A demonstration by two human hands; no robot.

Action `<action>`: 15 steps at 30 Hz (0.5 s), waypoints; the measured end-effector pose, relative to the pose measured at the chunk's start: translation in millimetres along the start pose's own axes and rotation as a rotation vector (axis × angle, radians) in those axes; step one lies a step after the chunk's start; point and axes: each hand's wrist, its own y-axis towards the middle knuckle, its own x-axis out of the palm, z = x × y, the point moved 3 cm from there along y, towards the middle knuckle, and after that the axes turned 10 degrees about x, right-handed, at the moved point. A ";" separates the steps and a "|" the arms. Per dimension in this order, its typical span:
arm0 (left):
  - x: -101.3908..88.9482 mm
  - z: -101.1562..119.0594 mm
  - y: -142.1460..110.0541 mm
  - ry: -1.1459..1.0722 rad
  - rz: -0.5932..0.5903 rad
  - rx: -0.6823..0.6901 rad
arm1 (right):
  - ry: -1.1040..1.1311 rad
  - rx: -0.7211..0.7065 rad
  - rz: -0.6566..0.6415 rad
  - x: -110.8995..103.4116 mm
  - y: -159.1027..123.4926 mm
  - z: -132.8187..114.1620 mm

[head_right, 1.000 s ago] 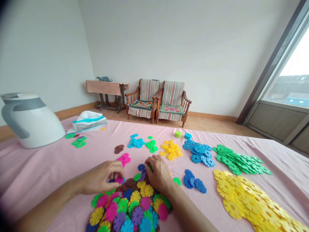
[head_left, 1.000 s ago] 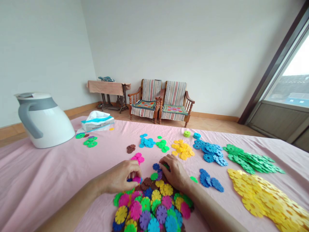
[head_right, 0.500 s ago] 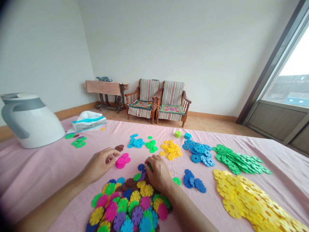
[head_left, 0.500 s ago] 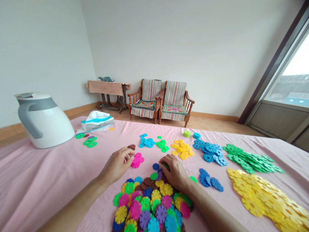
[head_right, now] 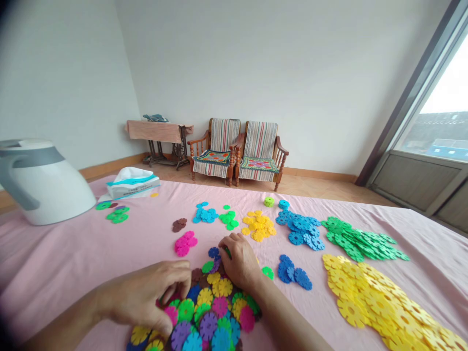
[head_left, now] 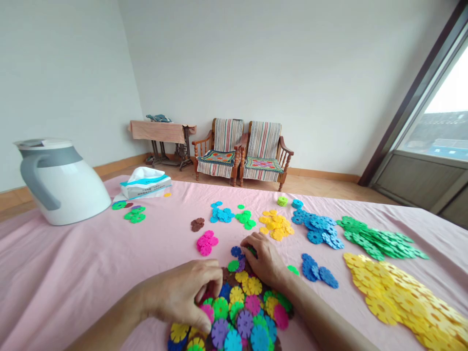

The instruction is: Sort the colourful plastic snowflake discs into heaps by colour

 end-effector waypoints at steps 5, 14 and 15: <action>-3.5 -1.7 3.7 0.011 0.116 -0.027 | 0.009 -0.004 0.005 -0.1 0.2 -0.3; -9.5 -5.8 7.0 -0.023 0.273 -0.047 | 0.015 -0.004 0.007 0.9 0.6 1.1; -10.8 -8.5 6.8 -0.036 0.303 -0.061 | 0.015 -0.003 0.005 1.0 0.7 1.4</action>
